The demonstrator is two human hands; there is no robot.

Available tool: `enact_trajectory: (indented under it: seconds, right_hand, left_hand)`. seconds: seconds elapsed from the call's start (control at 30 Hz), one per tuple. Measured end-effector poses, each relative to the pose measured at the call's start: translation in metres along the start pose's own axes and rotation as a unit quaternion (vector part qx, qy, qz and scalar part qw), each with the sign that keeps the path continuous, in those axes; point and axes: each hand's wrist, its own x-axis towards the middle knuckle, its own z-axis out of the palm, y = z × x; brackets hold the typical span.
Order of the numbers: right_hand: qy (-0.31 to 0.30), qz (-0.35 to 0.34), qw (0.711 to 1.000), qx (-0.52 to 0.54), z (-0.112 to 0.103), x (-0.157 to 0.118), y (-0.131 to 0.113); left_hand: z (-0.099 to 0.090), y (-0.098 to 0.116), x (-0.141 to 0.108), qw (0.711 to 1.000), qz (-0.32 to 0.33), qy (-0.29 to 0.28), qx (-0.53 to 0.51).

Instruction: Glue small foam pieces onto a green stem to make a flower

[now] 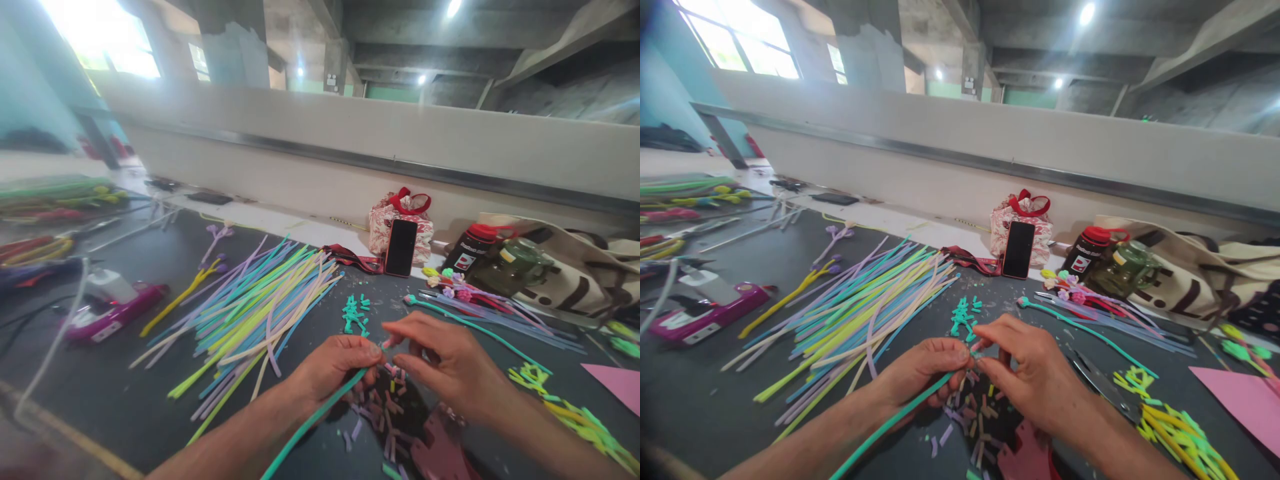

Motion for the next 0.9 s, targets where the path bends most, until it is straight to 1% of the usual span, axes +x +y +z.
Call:
enact_trajectory:
  seconds: [0.1,0.17,0.23,0.37,0.53,0.7,0.9]
  right_hand:
    - [0.031,0.03,0.999,-0.009,-0.003,-0.002,-0.001]
    - [0.039,0.061,0.997,-0.004,-0.005,-0.003,-0.002]
    - [0.02,0.086,0.996,0.024,-0.005,-0.003,-0.003]
    - [-0.024,0.106,0.991,0.083,-0.001,0.001,-0.004]
    - [-0.026,0.156,0.978,0.136,0.006,0.007,-0.006]
    - [-0.045,0.178,0.954,0.237,0.009,0.009,-0.002]
    - [-0.04,0.19,0.941,0.276,0.01,0.01,0.002]
  left_hand:
    - [-0.001,0.0,0.0,1.0,0.009,-0.013,-0.013]
    - [-0.001,0.0,0.0,0.999,0.011,-0.026,-0.031]
    - [0.0,0.0,-0.001,0.998,0.011,-0.041,-0.047]
    - [0.003,-0.002,-0.002,0.997,0.005,-0.06,-0.057]
    - [0.002,-0.004,0.0,0.996,0.007,-0.07,-0.054]
    - [0.001,-0.003,0.0,0.995,0.006,-0.074,-0.06]
    - [0.002,-0.003,-0.001,0.994,0.009,-0.082,-0.066]
